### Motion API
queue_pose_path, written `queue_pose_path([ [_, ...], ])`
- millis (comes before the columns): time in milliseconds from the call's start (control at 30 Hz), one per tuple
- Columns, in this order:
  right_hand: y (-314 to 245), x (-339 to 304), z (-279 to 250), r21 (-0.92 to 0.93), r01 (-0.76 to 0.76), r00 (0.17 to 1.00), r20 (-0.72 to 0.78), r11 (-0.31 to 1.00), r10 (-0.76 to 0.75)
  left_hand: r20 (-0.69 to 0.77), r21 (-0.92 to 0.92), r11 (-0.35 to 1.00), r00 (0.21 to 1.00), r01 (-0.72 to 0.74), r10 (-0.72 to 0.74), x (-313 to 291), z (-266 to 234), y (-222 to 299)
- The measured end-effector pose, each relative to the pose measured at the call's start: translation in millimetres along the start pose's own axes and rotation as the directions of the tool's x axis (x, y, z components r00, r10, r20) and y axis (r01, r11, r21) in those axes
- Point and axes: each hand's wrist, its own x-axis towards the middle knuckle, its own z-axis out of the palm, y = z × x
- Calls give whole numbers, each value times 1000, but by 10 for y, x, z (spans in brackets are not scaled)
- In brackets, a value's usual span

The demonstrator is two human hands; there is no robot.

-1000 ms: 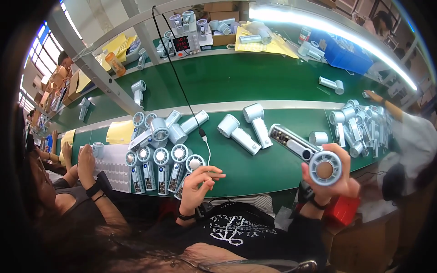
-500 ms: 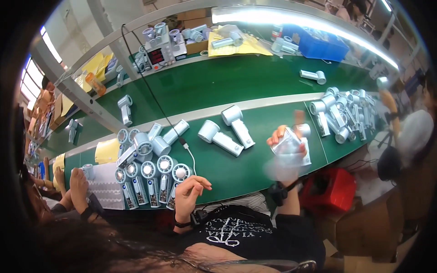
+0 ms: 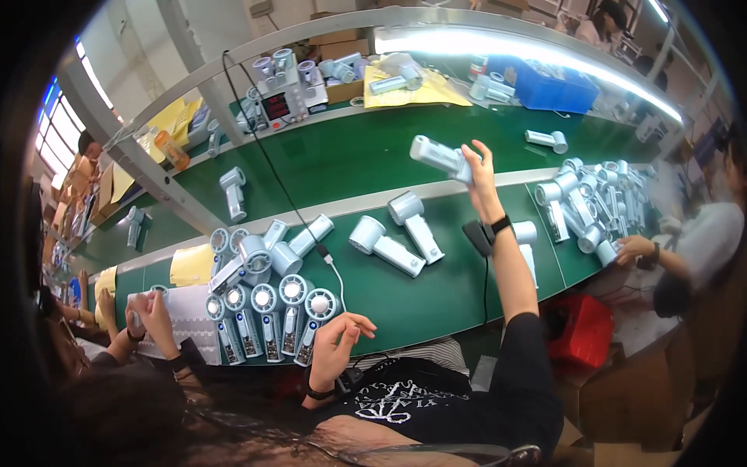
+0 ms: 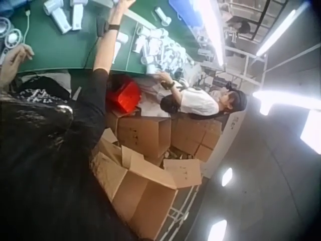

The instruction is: Assembling handheld electronic devices by fitting plastic housings and internal components together on an assembly line.

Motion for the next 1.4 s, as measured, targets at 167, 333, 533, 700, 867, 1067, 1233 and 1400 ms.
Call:
queue_pose_path([
  [167,543,680,82,-776,-35,940,-240,630,-243,-15,67,997,999,48,-47,-46,-11,37],
  [333,655,844,72,-972,24,917,-71,233,-392,-20,82,995,998,64,-63,12,-37,52],
  [533,-67,-60,504,-920,390,911,381,-31,158,-21,75,996,999,46,-45,5,-64,53],
  [700,-274,-995,619,-855,480,868,430,-197,248,-11,43,998,999,42,-42,-37,-86,-9],
  [867,-246,-702,1460,-603,798,603,797,24,-38,-4,46,999,1000,1,-1,-66,-118,68],
  [1067,726,66,3293,-699,673,481,661,241,576,-52,36,999,998,-35,37,-162,-148,200],
  [1233,1503,-227,3878,-735,647,673,675,202,302,-146,96,993,985,-75,89,-259,-273,193],
  [1400,1539,-326,3749,-728,618,714,678,297,175,-174,62,997,984,-39,49,-300,-304,171],
])
